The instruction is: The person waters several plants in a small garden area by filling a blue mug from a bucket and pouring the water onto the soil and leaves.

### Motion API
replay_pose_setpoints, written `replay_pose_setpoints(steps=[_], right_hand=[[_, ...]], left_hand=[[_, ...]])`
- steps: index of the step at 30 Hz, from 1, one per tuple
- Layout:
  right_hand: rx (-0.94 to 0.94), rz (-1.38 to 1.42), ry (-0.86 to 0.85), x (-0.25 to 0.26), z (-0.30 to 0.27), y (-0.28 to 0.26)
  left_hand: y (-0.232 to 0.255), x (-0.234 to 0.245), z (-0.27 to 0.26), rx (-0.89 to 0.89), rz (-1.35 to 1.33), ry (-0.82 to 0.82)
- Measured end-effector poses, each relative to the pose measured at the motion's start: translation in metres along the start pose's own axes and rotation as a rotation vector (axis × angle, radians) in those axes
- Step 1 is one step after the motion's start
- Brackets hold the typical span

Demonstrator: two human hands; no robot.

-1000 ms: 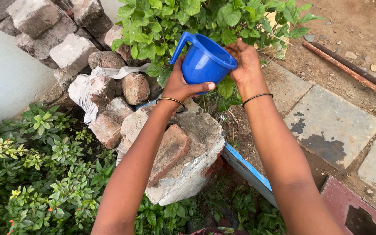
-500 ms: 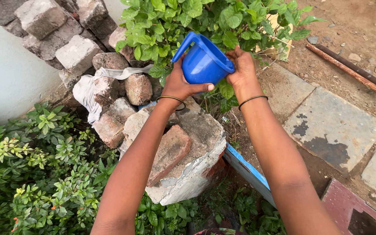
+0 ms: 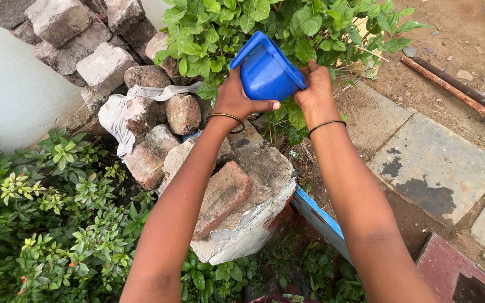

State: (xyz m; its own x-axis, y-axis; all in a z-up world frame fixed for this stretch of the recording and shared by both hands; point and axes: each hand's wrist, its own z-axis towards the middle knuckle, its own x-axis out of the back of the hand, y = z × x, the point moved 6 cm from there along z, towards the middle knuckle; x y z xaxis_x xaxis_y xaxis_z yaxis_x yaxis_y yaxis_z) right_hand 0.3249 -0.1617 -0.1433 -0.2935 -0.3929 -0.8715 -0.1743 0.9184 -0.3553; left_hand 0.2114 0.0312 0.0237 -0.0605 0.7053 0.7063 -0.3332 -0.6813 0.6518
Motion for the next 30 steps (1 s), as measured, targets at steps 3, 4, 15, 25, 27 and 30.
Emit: replay_pose_setpoints(steps=[3, 4, 15, 25, 27, 30], right_hand=[[-0.022, 0.047, -0.010, -0.002, 0.009, 0.001], [-0.022, 0.046, -0.011, -0.003, 0.011, 0.001], [0.066, 0.075, 0.060, -0.014, 0.022, -0.003], [0.046, 0.185, 0.092, -0.015, 0.018, 0.006], [0.018, 0.211, 0.075, -0.020, 0.012, 0.008], [-0.014, 0.230, 0.017, -0.025, 0.011, 0.011]], left_hand=[[-0.004, 0.001, 0.006, 0.034, 0.020, -0.006], [-0.005, 0.003, 0.010, 0.033, 0.020, -0.005], [-0.005, 0.010, 0.026, 0.026, 0.065, 0.000], [0.003, 0.015, 0.037, 0.049, 0.147, -0.019], [0.008, 0.018, 0.040, 0.078, 0.234, -0.046], [0.021, 0.021, 0.043, 0.052, 0.282, -0.052]])
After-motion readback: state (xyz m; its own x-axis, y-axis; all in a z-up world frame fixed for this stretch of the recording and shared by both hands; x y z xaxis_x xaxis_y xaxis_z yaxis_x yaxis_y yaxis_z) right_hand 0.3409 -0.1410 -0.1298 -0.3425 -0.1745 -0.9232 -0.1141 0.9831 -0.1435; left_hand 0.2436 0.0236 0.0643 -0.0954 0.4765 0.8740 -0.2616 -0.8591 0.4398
